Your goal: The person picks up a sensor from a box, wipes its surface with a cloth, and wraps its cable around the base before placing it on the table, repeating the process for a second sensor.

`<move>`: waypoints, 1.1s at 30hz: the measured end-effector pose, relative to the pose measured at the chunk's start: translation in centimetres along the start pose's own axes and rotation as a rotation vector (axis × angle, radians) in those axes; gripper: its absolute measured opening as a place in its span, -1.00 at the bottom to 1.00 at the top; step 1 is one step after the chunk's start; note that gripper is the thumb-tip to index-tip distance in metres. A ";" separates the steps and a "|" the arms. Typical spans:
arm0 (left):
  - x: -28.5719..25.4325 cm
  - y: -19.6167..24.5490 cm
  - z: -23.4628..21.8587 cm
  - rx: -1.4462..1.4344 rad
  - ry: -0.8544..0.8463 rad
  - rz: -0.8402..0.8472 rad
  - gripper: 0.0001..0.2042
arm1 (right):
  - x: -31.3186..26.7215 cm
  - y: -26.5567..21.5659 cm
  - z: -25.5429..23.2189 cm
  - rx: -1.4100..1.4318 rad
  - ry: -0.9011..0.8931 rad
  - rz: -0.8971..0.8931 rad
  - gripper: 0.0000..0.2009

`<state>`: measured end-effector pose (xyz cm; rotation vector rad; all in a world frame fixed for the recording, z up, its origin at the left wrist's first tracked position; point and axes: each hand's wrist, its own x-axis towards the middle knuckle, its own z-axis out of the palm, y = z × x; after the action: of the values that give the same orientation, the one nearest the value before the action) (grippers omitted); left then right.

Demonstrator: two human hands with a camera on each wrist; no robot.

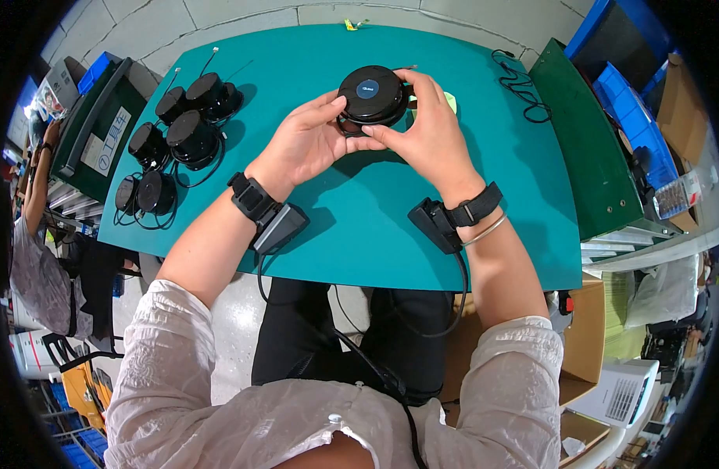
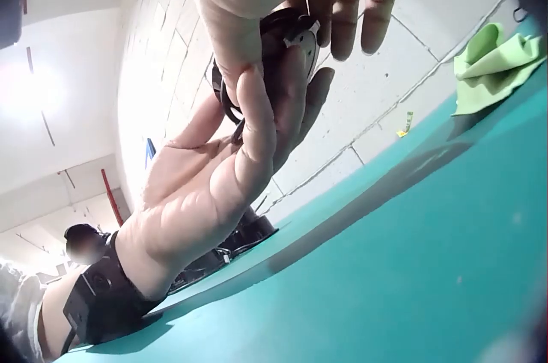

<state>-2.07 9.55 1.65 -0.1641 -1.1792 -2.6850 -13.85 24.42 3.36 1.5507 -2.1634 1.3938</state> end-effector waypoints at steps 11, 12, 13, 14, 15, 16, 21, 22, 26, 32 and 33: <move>0.0 0.1 -0.5 -0.133 0.028 0.039 -0.61 | 0.4 2.1 0.9 0.513 -0.043 -0.003 -0.38; 0.0 0.1 -0.6 -0.133 0.028 0.038 -0.61 | 0.4 2.1 0.9 0.514 -0.043 -0.003 -0.38; 0.0 0.1 -0.7 -0.135 0.013 0.027 -0.61 | 0.4 2.0 1.0 0.536 -0.053 0.005 -0.37; 0.0 0.0 -0.8 -0.137 -0.002 0.016 -0.61 | 0.3 1.9 1.0 0.558 -0.062 0.013 -0.37; 0.1 0.0 -1.0 -0.137 -0.003 0.016 -0.61 | 0.3 1.8 1.0 0.558 -0.062 0.013 -0.37; 0.1 0.1 -1.2 -0.148 -0.001 -0.010 -0.60 | 0.2 1.7 0.9 0.534 -0.109 0.047 -0.36; 0.1 0.0 -1.4 -0.161 0.002 -0.038 -0.59 | 0.1 1.9 1.1 0.559 -0.187 0.094 -0.32; 0.1 0.0 -1.3 -0.149 0.004 -0.036 -0.58 | 0.1 1.8 1.0 0.557 -0.179 0.087 -0.32; 0.1 0.0 -0.9 -0.135 0.025 -0.033 -0.55 | 0.0 1.2 1.0 0.578 -0.155 0.080 -0.31; -0.4 0.6 0.1 0.069 0.107 0.005 -0.54 | 0.0 0.7 0.8 0.395 -0.135 -0.011 -0.31; -0.4 0.5 0.1 0.068 0.107 0.004 -0.54 | -0.1 0.7 0.8 0.395 -0.136 -0.011 -0.31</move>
<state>-1.59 9.36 1.99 -0.0118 -1.2342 -2.6094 -14.11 23.90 2.46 1.8284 -2.0332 1.8505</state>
